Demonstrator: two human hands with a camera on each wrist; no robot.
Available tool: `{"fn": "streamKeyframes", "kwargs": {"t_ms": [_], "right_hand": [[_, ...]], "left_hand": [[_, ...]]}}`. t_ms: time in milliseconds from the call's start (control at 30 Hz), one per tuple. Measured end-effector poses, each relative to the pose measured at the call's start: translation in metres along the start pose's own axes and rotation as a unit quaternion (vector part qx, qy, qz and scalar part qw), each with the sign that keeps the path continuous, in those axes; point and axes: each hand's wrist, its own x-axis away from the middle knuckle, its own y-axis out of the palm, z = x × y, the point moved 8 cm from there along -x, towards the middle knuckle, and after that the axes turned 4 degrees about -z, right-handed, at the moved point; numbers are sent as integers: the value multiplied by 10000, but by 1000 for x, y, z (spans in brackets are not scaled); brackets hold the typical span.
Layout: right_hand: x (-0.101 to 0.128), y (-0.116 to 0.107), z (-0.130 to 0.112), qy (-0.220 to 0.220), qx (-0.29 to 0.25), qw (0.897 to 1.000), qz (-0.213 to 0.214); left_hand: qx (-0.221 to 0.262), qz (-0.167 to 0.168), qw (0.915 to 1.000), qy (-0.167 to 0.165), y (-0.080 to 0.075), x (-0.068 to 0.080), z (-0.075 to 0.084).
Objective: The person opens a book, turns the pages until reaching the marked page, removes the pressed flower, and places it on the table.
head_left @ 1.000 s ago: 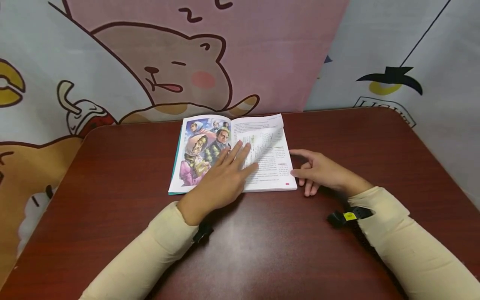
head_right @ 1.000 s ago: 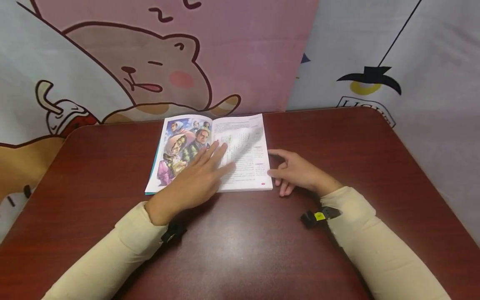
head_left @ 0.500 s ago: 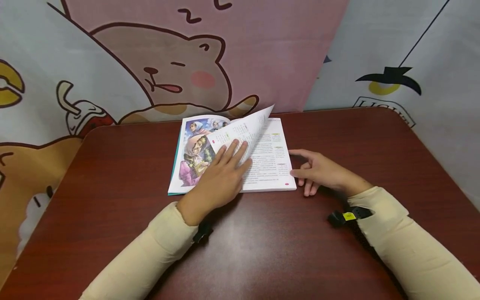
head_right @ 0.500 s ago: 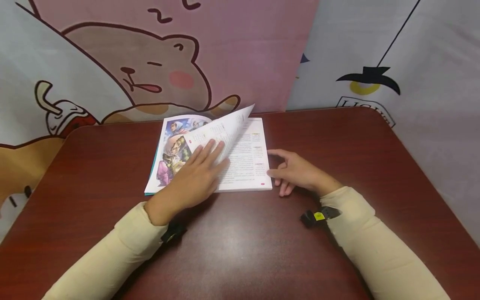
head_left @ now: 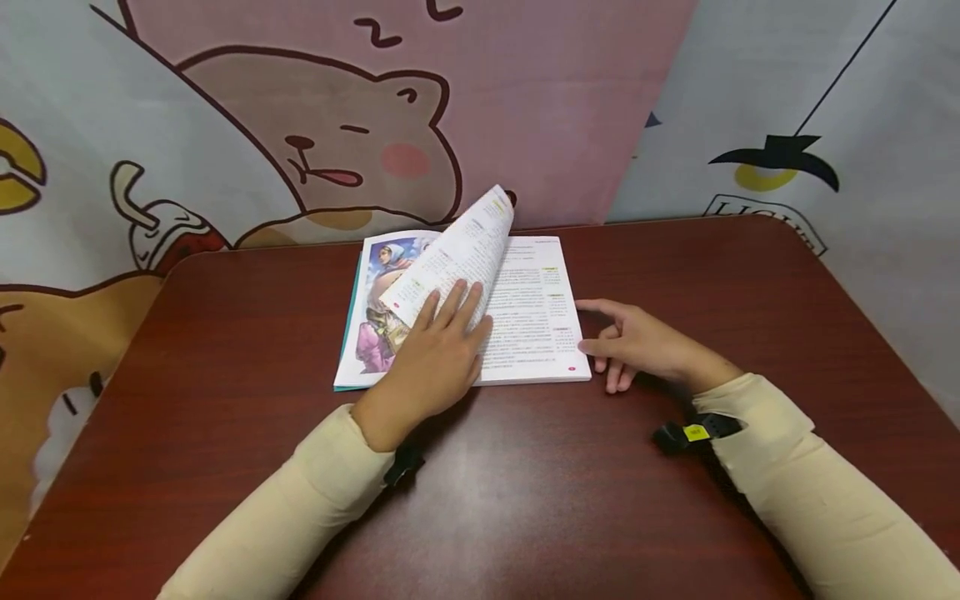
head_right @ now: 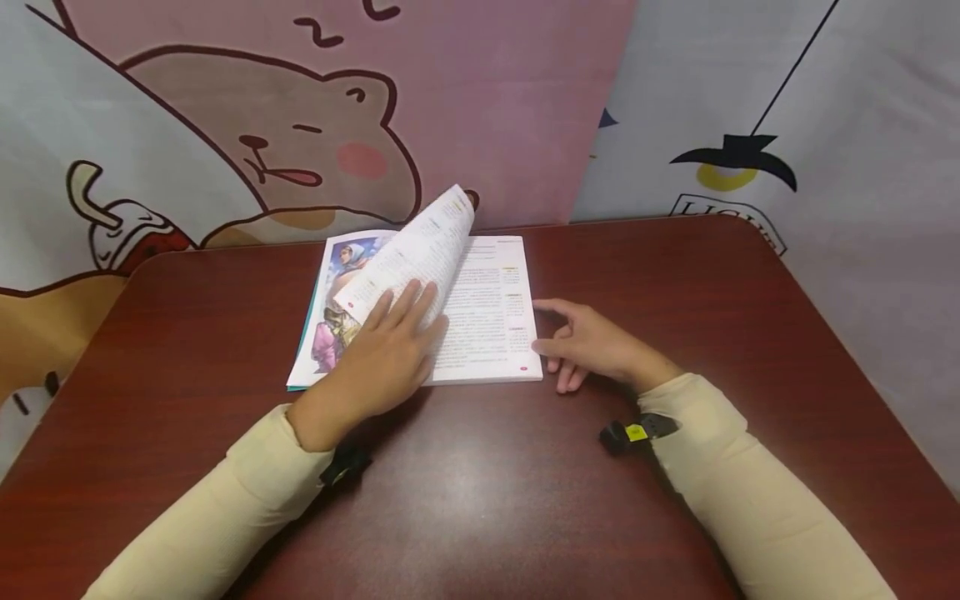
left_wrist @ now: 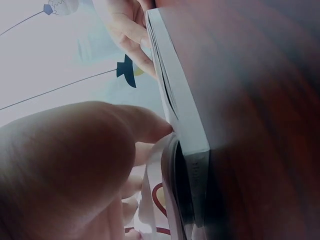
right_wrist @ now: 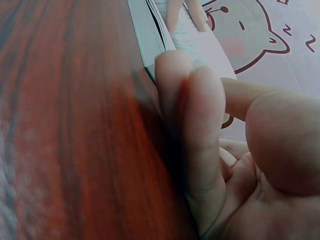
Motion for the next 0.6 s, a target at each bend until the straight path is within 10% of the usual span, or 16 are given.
{"fn": "streamKeyframes", "kwargs": {"t_ms": [600], "right_hand": [[-2, 1, 2, 71, 10, 10000, 2]], "left_hand": [[-129, -382, 9991, -118, 7, 2, -3]]}}
